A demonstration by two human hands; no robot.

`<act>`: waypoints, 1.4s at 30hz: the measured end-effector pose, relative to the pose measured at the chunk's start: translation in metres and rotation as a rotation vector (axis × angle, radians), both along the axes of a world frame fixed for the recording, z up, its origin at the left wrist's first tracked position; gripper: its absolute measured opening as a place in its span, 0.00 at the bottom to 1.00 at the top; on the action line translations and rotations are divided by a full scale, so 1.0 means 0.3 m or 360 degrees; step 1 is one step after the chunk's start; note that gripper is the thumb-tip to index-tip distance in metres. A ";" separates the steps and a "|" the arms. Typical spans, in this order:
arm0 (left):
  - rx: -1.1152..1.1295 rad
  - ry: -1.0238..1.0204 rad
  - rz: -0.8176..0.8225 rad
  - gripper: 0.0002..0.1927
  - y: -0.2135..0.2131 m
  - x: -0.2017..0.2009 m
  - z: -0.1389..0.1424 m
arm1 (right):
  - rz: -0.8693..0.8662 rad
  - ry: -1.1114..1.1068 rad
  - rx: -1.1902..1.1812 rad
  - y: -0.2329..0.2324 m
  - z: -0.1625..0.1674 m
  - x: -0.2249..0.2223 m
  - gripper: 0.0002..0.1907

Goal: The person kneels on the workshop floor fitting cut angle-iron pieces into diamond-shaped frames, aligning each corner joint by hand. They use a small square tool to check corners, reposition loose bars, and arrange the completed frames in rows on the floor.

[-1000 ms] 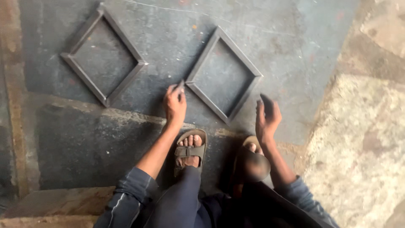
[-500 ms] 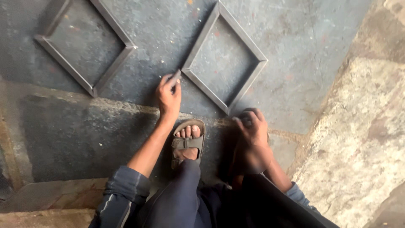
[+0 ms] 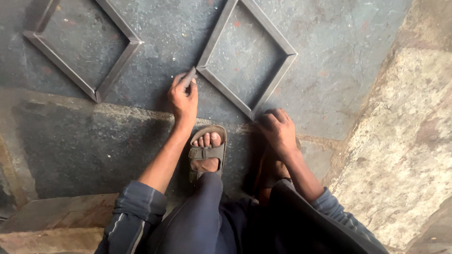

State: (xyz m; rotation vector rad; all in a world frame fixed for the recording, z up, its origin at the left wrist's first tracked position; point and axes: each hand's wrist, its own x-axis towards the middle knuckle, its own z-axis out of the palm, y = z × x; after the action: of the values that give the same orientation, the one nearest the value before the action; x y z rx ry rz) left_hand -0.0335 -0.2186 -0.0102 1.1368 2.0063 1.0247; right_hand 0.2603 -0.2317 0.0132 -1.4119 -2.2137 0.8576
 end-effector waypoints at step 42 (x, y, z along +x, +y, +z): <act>0.0471 0.1264 -0.1705 0.13 -0.034 0.232 0.068 | 0.0113 0.0019 0.0110 0.011 0.037 0.021 0.16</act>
State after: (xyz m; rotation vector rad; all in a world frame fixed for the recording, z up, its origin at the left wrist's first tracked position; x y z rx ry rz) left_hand 0.0360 -0.2288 0.0101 2.6490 1.2892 0.2843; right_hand 0.2665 -0.2284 0.0244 -1.3002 -2.2739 0.8026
